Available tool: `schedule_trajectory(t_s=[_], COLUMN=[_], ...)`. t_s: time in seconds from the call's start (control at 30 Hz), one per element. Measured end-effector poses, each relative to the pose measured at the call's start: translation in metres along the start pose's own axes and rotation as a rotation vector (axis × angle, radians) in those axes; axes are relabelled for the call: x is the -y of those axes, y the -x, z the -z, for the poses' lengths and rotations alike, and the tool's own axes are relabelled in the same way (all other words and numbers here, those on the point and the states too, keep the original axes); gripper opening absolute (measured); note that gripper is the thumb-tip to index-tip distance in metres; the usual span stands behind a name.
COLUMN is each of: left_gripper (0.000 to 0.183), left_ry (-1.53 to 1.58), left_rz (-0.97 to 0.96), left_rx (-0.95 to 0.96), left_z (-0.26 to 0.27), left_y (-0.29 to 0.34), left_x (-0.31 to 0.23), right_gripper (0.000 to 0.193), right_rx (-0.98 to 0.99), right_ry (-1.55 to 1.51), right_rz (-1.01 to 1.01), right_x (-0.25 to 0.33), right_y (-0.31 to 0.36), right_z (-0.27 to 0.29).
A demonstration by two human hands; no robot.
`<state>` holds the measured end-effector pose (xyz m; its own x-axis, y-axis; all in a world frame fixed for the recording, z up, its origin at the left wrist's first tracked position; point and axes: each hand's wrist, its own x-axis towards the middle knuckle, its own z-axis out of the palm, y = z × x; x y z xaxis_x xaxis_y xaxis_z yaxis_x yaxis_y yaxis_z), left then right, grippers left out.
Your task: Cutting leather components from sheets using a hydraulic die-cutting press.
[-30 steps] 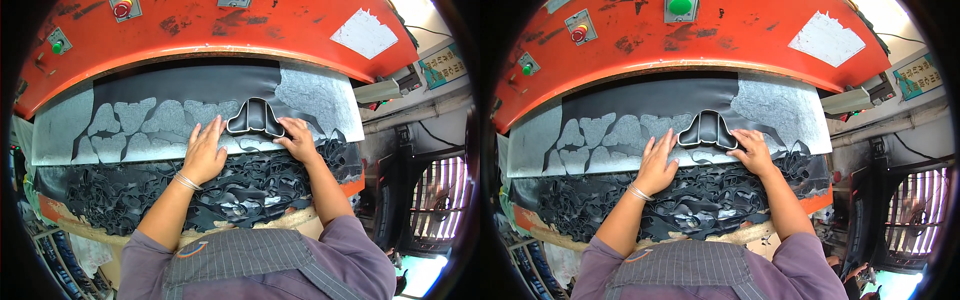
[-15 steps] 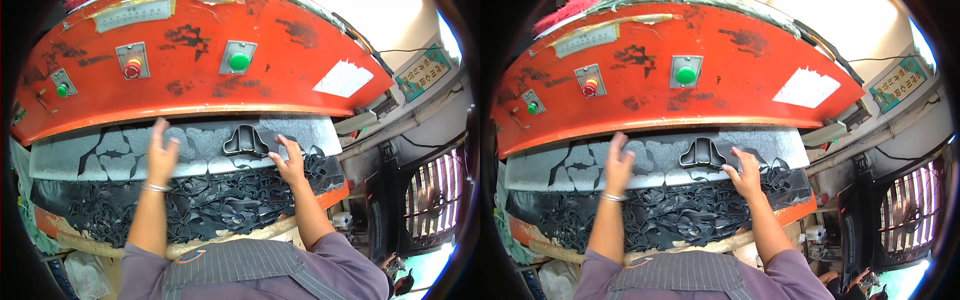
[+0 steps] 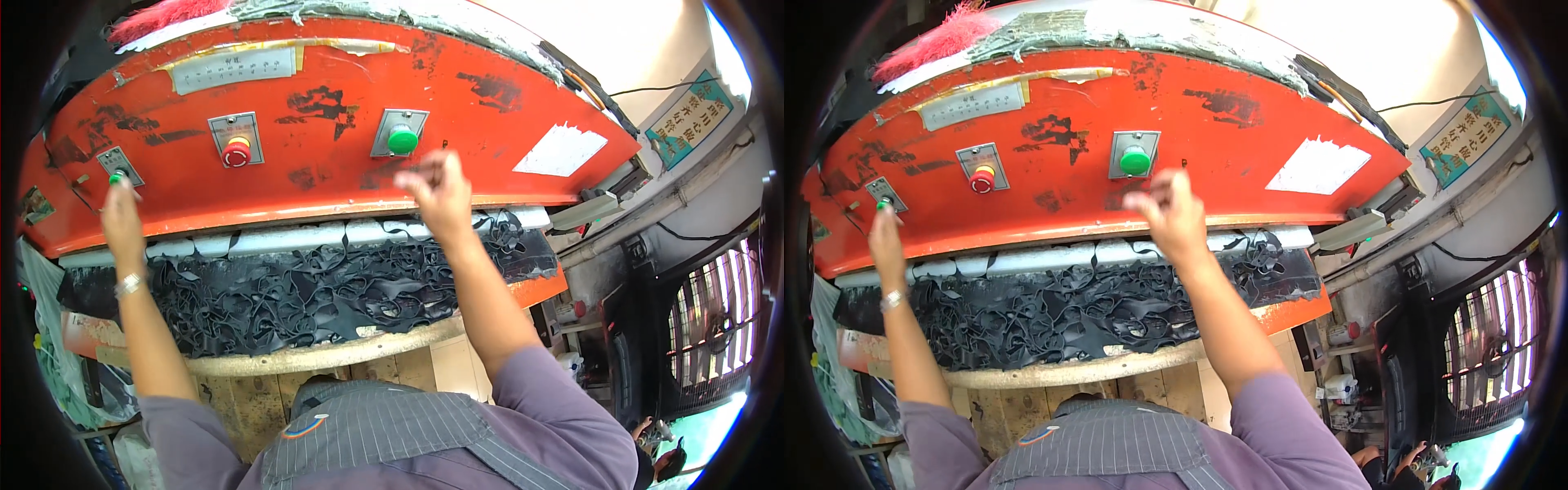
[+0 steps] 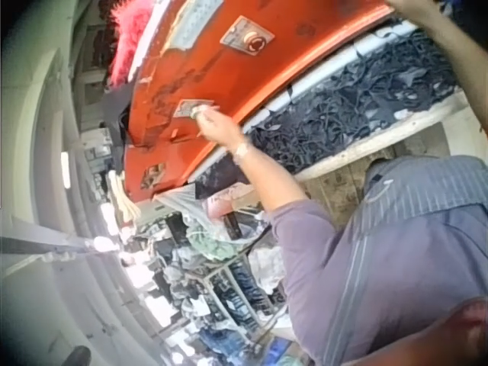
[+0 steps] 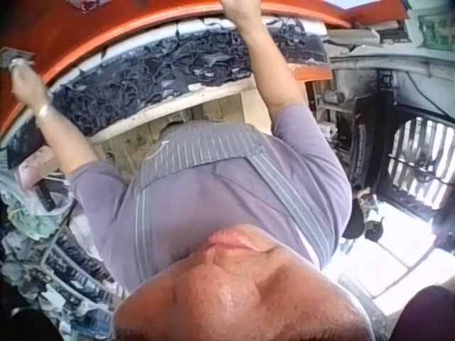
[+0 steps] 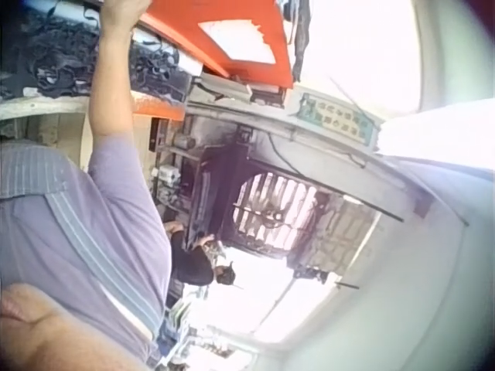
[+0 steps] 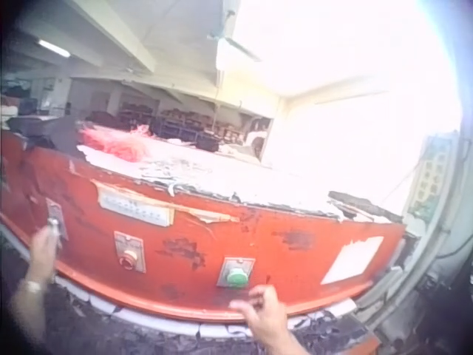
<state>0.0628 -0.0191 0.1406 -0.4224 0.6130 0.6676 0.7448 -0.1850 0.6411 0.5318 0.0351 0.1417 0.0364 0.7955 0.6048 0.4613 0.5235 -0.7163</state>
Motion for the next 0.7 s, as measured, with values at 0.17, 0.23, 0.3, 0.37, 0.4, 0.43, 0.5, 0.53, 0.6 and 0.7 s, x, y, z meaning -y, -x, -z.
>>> schedule_trajectory(t_s=[0.17,0.23,0.3,0.37,0.4,0.43,0.5,0.53,0.6,0.7], left_gripper=[0.027,0.020,0.015,0.014,0.014,0.013,0.013,0.012,0.011,0.014], left_ry=[0.095,0.201,0.080,-0.022,-0.020,-0.008,0.010,-0.011,-0.012,-0.004], left_rz=[-0.041,-0.037,-0.220,-0.172,-0.189,-0.192,-0.223,-0.226,-0.221,-0.195], left_rx=[0.661,0.902,0.884,0.856,0.872,0.831,0.806,0.811,0.811,0.880], left_z=[-0.043,-0.046,-0.056,-0.061,-0.064,-0.066,-0.073,-0.073,-0.074,-0.074], left_y=[0.173,0.228,0.259,0.265,0.267,0.264,0.260,0.259,0.256,0.245], left_x=[-0.098,-0.121,-0.142,-0.152,-0.152,-0.152,-0.154,-0.152,-0.152,-0.151], right_gripper=[0.050,0.048,0.046,0.045,0.045,0.045,0.042,0.041,0.038,0.035], right_rx=[0.873,0.909,0.847,0.782,0.774,0.758,0.702,0.726,0.746,0.952], right_ry=[0.349,0.329,0.392,0.453,0.474,0.497,0.500,0.500,0.508,0.408], right_rz=[-0.037,0.088,0.150,0.210,0.197,0.186,0.182,0.187,0.217,0.227], right_x=[0.018,0.021,0.012,0.008,0.005,0.005,0.004,0.004,0.000,-0.003], right_y=[0.132,0.170,0.196,0.203,0.202,0.198,0.193,0.190,0.183,0.160], right_z=[0.021,0.023,0.024,0.020,0.017,0.016,0.017,0.016,0.012,0.016])
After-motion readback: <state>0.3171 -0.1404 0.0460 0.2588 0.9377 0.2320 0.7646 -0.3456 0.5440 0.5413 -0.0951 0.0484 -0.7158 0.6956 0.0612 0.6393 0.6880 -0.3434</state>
